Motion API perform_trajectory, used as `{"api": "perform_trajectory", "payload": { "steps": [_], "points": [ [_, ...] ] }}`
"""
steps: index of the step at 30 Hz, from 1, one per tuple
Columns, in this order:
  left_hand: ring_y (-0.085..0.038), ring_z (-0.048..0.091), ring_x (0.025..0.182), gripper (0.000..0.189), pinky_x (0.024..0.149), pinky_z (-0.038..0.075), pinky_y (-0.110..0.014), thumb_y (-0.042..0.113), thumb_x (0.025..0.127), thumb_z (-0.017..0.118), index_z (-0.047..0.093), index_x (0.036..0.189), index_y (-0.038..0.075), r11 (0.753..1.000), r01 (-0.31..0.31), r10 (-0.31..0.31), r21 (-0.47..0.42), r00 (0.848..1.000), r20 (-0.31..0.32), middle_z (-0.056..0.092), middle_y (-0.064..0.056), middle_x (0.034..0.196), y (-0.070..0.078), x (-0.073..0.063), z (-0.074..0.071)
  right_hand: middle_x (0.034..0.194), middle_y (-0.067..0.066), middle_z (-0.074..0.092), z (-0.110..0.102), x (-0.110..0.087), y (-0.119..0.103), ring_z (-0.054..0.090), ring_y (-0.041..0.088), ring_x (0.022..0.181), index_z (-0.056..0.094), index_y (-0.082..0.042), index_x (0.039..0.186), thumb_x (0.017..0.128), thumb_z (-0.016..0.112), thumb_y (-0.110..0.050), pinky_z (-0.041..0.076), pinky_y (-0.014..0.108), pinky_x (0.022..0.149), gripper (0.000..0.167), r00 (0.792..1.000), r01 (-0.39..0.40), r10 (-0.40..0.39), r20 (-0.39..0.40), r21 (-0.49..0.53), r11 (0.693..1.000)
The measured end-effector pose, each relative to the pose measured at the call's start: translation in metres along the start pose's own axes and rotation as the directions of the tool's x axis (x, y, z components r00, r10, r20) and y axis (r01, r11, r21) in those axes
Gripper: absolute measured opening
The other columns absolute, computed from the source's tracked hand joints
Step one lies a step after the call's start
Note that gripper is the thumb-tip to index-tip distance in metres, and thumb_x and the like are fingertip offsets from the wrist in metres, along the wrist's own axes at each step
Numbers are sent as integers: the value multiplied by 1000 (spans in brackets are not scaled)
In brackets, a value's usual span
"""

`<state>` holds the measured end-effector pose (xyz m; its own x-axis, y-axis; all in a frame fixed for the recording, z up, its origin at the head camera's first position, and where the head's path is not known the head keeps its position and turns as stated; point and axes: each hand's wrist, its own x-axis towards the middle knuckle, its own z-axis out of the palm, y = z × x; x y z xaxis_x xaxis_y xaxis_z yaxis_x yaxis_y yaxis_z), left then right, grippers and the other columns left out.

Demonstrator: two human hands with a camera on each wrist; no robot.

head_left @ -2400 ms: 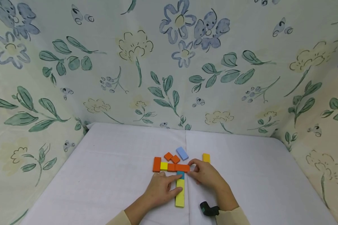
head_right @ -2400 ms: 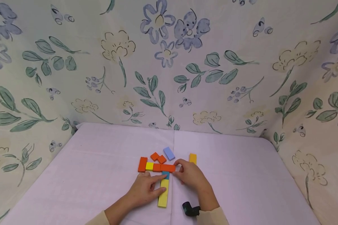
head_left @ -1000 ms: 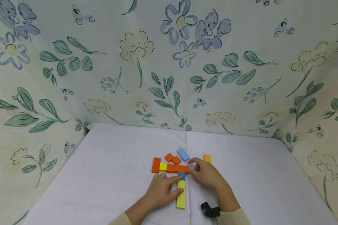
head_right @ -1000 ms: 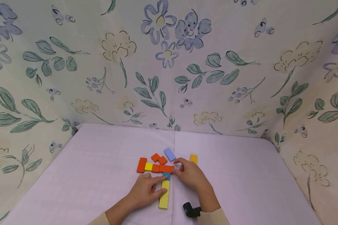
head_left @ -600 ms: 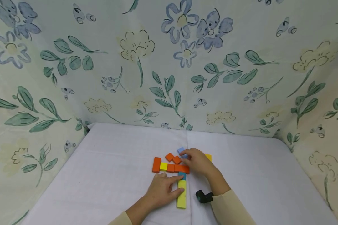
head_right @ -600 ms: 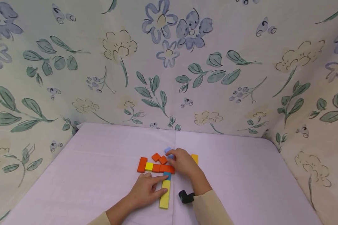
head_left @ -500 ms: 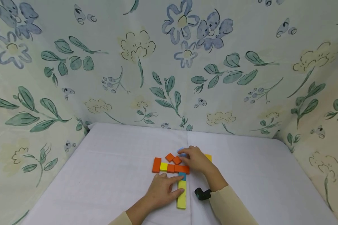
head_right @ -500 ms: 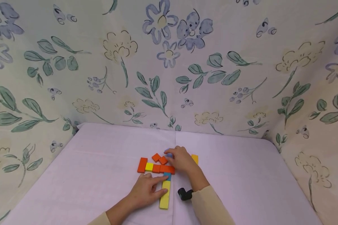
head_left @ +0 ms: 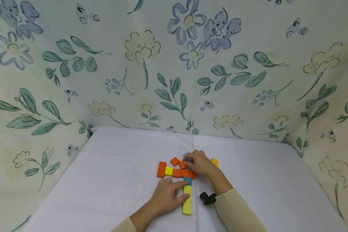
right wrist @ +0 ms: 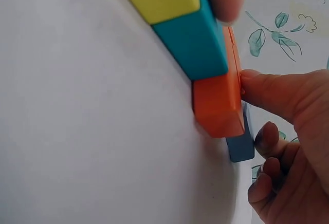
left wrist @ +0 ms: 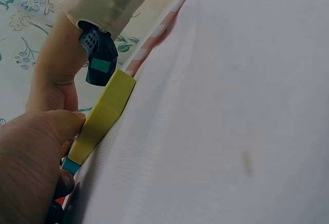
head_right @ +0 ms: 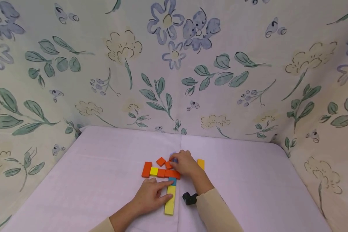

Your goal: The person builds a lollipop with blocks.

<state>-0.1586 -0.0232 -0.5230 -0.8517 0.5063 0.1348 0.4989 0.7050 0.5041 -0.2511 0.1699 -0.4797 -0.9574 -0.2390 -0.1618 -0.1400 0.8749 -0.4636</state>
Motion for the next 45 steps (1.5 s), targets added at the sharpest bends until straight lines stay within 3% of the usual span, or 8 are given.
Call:
{"api": "perform_trajectory", "payload": {
  "steps": [29, 39, 45],
  "points": [
    [-2, 35, 66, 46, 70, 28, -24, 58, 94, 62, 65, 136, 39, 1000, -2, 2, 10, 1000, -2, 37, 15, 57, 0, 0, 0, 96, 0, 55, 1, -6, 3, 46, 21, 95, 70, -31, 93, 95, 71, -40, 40, 33, 71, 10, 1000, -6, 7, -27, 40, 999],
    [-2, 35, 66, 45, 70, 27, -24, 59, 94, 62, 66, 135, 40, 1000, 0, 0, 5, 1000, -3, 38, 16, 59, -1, 1, 1, 95, 2, 53, -2, -2, 6, 45, 20, 93, 73, -25, 109, 99, 66, -38, 41, 33, 72, 18, 998, -7, 5, -69, -16, 1000],
    [-2, 34, 66, 45, 71, 28, -24, 58, 94, 63, 66, 135, 40, 1000, -7, 7, 5, 1000, -15, 38, 16, 58, -1, -1, 2, 100, 4, 57, -4, 2, -7, 46, 22, 98, 73, -24, 113, 97, 67, -40, 49, 34, 77, 24, 994, -16, 10, -111, -48, 999]
  ]
}}
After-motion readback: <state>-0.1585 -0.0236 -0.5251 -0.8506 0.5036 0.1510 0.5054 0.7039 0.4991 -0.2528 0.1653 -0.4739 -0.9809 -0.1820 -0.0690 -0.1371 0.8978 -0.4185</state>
